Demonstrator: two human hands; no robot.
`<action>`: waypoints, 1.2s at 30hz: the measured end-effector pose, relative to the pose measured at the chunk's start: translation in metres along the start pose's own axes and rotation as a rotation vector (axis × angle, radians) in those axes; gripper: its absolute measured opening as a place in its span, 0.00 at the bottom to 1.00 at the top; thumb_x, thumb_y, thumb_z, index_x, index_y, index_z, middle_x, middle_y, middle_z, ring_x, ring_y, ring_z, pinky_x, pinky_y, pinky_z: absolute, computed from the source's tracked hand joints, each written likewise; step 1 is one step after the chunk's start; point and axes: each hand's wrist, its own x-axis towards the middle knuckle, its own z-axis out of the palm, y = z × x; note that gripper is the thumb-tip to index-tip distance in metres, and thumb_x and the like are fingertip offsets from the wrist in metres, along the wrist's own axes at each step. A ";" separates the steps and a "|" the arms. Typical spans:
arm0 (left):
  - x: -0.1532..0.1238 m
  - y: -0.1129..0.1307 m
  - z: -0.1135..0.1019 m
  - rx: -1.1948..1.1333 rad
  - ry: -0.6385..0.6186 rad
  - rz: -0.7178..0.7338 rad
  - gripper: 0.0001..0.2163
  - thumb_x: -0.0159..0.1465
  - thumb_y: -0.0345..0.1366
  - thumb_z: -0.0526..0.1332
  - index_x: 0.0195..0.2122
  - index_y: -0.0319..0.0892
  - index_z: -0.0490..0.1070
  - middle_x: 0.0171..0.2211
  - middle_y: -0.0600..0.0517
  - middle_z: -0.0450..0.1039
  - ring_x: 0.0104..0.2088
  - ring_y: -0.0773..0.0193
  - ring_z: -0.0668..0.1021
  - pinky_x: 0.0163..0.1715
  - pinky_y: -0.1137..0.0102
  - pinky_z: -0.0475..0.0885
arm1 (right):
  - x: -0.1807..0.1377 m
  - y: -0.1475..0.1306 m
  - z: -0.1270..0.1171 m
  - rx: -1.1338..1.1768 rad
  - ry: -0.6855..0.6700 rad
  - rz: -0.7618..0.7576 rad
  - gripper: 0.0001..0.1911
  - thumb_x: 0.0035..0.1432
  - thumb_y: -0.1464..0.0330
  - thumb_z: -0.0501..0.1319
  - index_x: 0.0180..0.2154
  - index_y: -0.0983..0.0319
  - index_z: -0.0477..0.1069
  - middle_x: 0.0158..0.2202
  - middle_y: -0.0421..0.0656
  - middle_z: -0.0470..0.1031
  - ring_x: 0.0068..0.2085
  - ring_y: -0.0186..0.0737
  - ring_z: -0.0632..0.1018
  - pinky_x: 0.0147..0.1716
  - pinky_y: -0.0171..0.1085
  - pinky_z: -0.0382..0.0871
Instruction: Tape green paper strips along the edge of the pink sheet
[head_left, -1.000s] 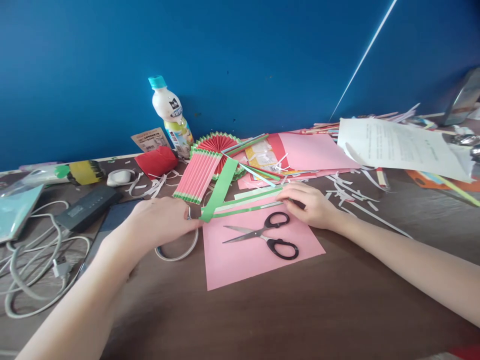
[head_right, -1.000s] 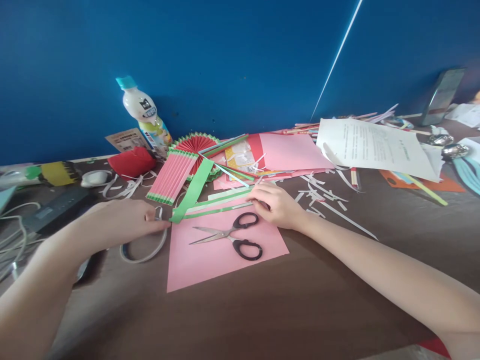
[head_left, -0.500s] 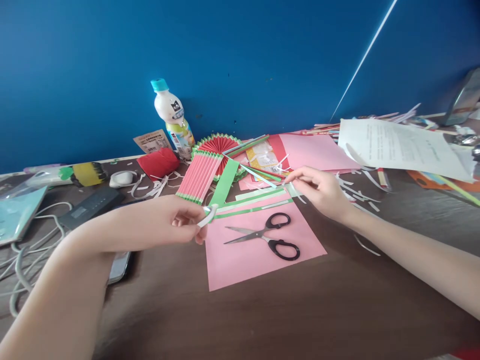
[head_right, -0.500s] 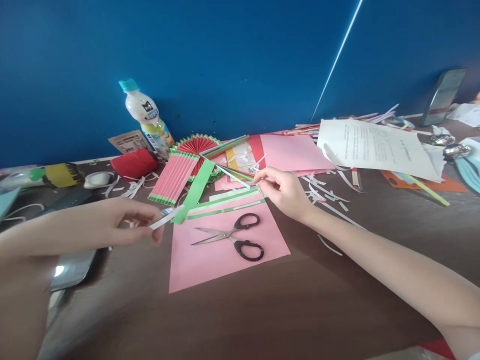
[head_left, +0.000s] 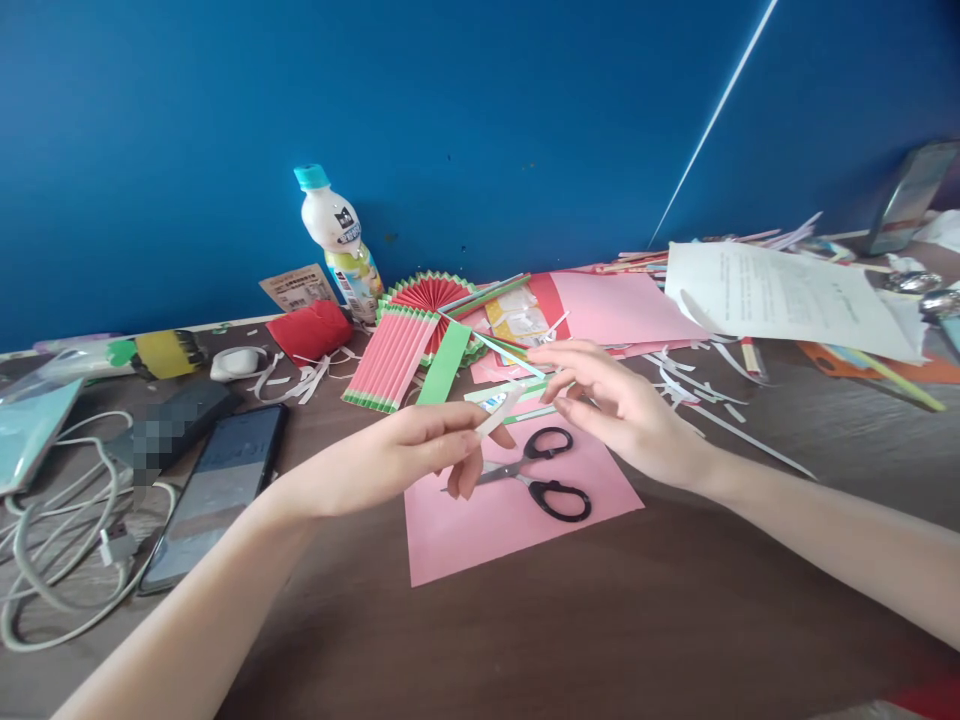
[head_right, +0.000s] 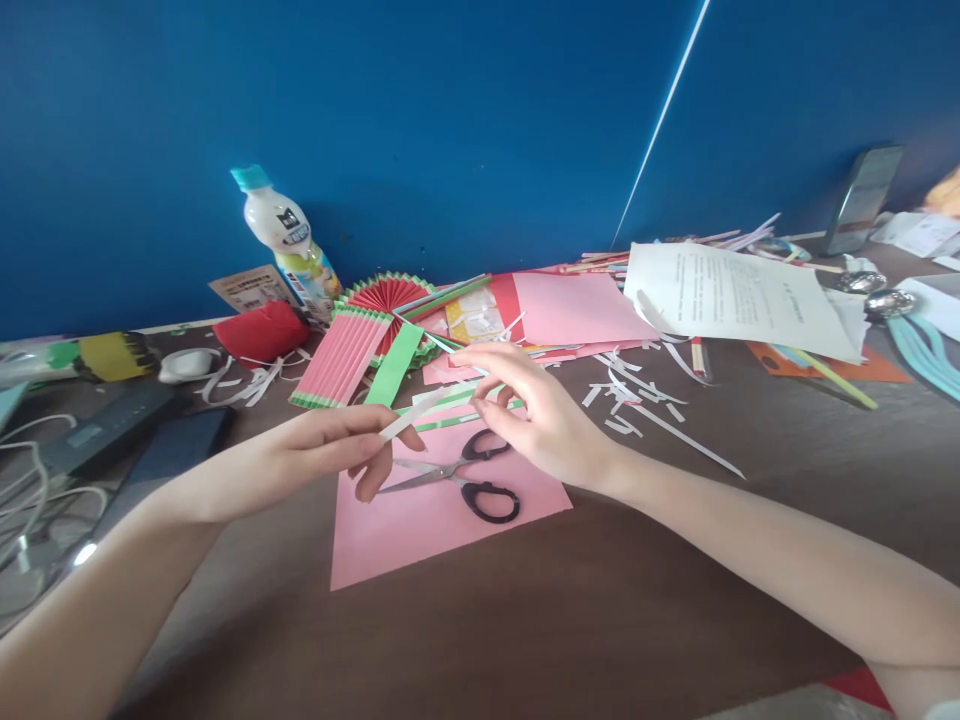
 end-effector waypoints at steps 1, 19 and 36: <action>0.000 0.000 0.000 -0.009 -0.012 0.001 0.14 0.65 0.43 0.47 0.30 0.43 0.67 0.27 0.55 0.70 0.34 0.66 0.72 0.39 0.71 0.67 | 0.001 0.002 0.000 0.017 -0.037 0.022 0.19 0.58 0.71 0.53 0.51 0.53 0.65 0.54 0.46 0.64 0.39 0.38 0.75 0.36 0.40 0.73; 0.002 -0.007 0.004 -0.043 -0.073 -0.101 0.08 0.64 0.35 0.48 0.30 0.43 0.64 0.21 0.59 0.69 0.25 0.69 0.70 0.33 0.73 0.65 | 0.004 0.002 -0.002 0.226 -0.103 0.225 0.08 0.55 0.63 0.60 0.29 0.62 0.69 0.28 0.40 0.72 0.31 0.34 0.74 0.31 0.35 0.70; 0.016 -0.007 0.039 -0.329 0.067 -0.100 0.13 0.62 0.35 0.52 0.47 0.50 0.53 0.34 0.55 0.69 0.28 0.65 0.79 0.21 0.73 0.73 | -0.002 -0.009 0.000 0.133 -0.104 0.081 0.03 0.55 0.68 0.59 0.31 0.61 0.69 0.30 0.39 0.71 0.31 0.32 0.73 0.32 0.34 0.70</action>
